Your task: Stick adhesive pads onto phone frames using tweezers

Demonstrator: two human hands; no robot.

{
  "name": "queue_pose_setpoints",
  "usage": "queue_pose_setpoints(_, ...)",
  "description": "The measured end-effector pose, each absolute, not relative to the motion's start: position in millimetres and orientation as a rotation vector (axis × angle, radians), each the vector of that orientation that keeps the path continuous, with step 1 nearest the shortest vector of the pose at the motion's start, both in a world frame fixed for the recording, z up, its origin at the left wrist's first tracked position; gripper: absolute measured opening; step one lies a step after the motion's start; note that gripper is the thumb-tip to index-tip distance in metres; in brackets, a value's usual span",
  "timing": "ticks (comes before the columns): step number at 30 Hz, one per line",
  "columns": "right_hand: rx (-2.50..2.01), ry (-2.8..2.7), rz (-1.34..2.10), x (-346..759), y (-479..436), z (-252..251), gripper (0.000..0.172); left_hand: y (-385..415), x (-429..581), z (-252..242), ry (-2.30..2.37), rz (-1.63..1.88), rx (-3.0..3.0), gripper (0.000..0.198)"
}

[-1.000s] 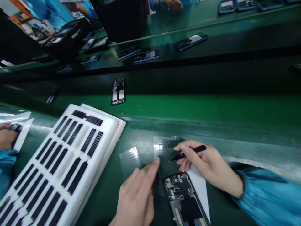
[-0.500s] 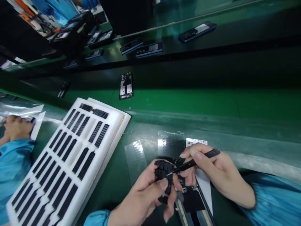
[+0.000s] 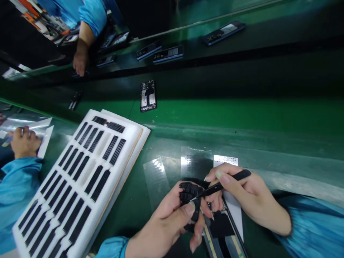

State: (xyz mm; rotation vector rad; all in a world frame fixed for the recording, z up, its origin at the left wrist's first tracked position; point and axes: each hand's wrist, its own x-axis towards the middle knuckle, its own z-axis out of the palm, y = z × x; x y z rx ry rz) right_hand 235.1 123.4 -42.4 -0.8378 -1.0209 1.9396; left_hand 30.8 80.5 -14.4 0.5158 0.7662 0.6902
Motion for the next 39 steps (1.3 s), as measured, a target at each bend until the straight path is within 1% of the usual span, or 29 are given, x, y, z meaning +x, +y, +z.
queue_pose_setpoints(10, -0.867, -1.059, 1.906, 235, 130, -42, 0.027, 83, 33, -15, 0.756, 0.742, 0.474, 0.018)
queue_pose_setpoints(12, -0.899, -0.992, 1.842, 244, 142, -43, 0.03, 84, 31, -18, 0.739, 0.739, 0.498, 0.017)
queue_pose_setpoints(14, -0.989, -0.933, 1.704, 258, 157, -43, 0.034, 85, 29, -18, 0.798, 0.726, 0.585, 0.021)
queue_pose_setpoints(17, -1.147, -0.951, 1.534, 280, 173, -44, 0.036, 86, 26, -13, 1.07, 0.674, 0.865, 0.037)
queue_pose_setpoints(20, -1.217, -1.079, 1.499, 292, 176, -43, 0.039, 92, 27, -8, 1.347, 0.514, 1.362, 0.048)
queue_pose_setpoints(22, -1.233, -1.148, 1.484, 294, 173, -42, 0.041, 101, 34, -8, 1.329, 0.357, 1.838, 0.054)
queue_pose_setpoints(24, -1.239, -1.18, 1.466, 296, 171, -41, 0.043, 112, 45, -10, 1.199, 0.194, 2.31, 0.061)
queue_pose_setpoints(26, -1.25, -1.192, 1.45, 299, 170, -41, 0.044, 122, 58, -13, 1.095, 0.02, 2.622, 0.067)
queue_pose_setpoints(29, -1.258, -1.204, 1.446, 306, 169, -42, 0.046, 132, 74, -15, 1.025, -0.168, 2.777, 0.073)
queue_pose_setpoints(31, -1.26, -1.219, 1.462, 310, 169, -43, 0.048, 135, 79, -16, 1.011, -0.189, 2.796, 0.076)
queue_pose_setpoints(34, -1.267, -1.266, 1.488, 312, 168, -43, 0.049, 137, 79, -15, 0.999, -0.195, 2.809, 0.074)
queue_pose_setpoints(39, -1.26, -1.325, 1.46, 310, 168, -43, 0.046, 138, 76, -13, 0.995, -0.231, 2.837, 0.072)
